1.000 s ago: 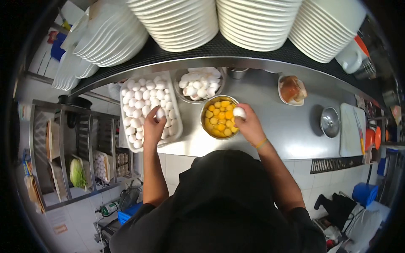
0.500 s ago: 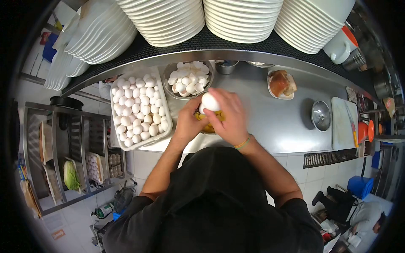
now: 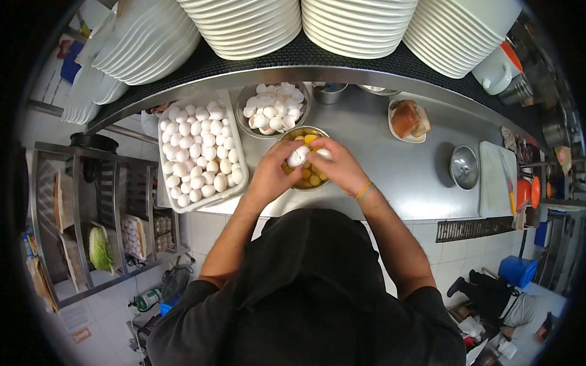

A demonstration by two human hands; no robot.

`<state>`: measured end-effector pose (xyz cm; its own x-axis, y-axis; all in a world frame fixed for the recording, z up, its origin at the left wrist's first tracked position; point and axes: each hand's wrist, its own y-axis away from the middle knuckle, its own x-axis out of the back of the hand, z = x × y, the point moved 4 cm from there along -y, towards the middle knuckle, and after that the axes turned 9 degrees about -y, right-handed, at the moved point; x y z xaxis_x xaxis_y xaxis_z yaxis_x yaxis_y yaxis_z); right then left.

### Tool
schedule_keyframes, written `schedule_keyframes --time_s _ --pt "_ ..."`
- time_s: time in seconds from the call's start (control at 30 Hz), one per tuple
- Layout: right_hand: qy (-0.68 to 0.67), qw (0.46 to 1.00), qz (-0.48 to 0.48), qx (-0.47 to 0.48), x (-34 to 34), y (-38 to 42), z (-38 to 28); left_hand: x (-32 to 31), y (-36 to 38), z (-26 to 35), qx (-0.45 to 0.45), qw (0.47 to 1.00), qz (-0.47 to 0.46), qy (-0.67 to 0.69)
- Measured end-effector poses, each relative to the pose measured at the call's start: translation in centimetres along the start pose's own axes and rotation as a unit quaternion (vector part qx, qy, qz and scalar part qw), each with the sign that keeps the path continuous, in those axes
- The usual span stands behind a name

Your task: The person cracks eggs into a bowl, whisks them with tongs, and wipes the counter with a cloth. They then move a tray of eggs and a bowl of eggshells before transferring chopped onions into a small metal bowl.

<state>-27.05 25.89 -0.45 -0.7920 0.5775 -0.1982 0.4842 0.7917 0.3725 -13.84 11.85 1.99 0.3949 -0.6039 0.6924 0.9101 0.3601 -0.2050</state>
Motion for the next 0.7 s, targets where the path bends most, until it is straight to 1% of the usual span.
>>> schedule_keyframes --time_s 0.07,0.17,0.27,0.37,0.47,0.57,0.67,0.7 --pt "0.069 0.997 -0.018 0.024 -0.8 0.1 -0.5 0.4 -0.3 0.6 -0.026 1.000 -0.017 -0.001" --pt "0.054 0.997 -0.029 0.049 -0.9 -0.3 -0.4 0.9 -0.2 1.2 -0.010 1.000 -0.004 0.014" --pt "0.028 0.998 -0.011 0.054 -0.5 -0.4 -0.1 1.3 0.0 0.9 0.026 0.998 -0.018 0.057" --pt "0.009 1.000 -0.006 0.029 0.0 0.0 -0.2 1.2 0.4 -0.2 0.049 0.995 -0.029 0.085" --pt "0.112 0.988 0.002 0.104 0.9 -0.5 0.8 1.2 0.7 -0.9 0.025 0.999 -0.014 0.031" --pt "0.293 0.938 0.044 0.180 1.3 -0.3 0.6 0.5 1.0 -1.8 -0.017 0.997 -0.013 -0.075" --pt "0.395 0.895 0.071 0.192 1.0 -0.2 -0.2 0.6 1.2 -2.1 0.021 0.992 -0.049 -0.111" --pt "0.398 0.893 0.077 0.197 0.9 -0.4 -0.5 0.8 1.1 -2.4 0.016 0.991 -0.027 -0.128"
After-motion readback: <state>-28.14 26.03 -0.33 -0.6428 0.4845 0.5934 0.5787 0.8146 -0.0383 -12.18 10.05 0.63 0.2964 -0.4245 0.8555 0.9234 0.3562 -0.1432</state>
